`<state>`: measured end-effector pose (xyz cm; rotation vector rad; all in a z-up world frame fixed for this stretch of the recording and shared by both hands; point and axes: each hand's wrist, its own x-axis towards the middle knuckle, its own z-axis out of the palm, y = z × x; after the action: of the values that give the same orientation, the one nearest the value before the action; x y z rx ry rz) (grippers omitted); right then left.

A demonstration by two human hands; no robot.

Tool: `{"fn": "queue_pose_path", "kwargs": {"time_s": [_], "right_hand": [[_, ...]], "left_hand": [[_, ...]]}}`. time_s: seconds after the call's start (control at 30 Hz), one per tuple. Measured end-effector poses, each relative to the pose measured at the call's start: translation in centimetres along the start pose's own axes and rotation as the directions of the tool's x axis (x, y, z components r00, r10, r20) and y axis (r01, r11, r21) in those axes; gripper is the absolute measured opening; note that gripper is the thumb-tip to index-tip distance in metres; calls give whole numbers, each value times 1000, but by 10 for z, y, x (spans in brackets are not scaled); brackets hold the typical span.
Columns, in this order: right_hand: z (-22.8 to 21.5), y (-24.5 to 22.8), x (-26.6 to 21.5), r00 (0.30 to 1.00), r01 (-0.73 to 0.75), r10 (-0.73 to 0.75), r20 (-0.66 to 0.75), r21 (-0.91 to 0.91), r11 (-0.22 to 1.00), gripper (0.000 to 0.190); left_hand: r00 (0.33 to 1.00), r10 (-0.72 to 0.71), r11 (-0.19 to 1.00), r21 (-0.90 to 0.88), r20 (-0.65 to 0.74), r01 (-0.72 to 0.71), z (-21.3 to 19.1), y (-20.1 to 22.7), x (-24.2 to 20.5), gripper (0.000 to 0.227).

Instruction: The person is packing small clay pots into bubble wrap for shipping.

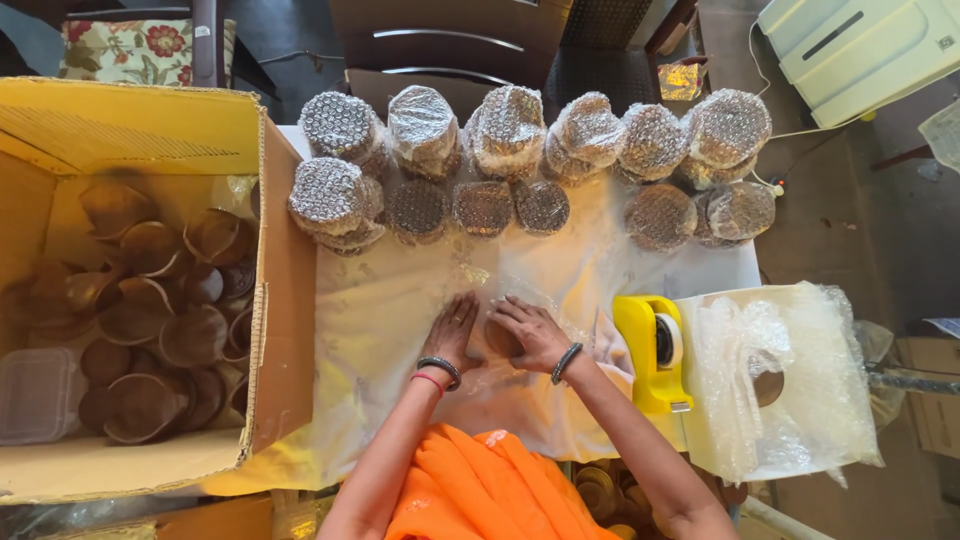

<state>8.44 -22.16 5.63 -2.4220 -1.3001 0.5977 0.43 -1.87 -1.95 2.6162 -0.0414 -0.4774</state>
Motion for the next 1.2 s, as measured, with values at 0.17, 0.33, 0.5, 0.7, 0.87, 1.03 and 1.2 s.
{"fn": "queue_pose_path", "kwargs": {"time_s": [0.17,0.33,0.5,0.7,0.87,1.03,1.2], "right_hand": [[-10,-5,3,999,-6,6,54,15,1000,101],[-1,10,-10,988,-22,36,-148,99,995,101],[-22,19,-5,759,-288,290,-583,98,952,58],[5,62,38,825,-459,533,-185,328,825,46],[21,36,12,840,-243,291,-457,161,957,12],[25,7,-9,752,-158,218,-622,152,976,22],[26,1,-23,742,-65,104,-662,83,994,39]], "left_hand": [[1000,-2,1000,0,-9,2,-1,1,-2,127],[997,36,998,-42,-67,-39,-1,0,-4,120],[970,74,979,-167,-233,-115,-31,40,-28,110],[962,56,992,-97,-268,-85,-12,61,-11,107],[943,13,999,-36,-333,-26,0,46,1,101],[949,41,999,44,-311,-29,-9,48,6,104],[927,206,969,197,-313,-149,-80,74,-1,128]]}}
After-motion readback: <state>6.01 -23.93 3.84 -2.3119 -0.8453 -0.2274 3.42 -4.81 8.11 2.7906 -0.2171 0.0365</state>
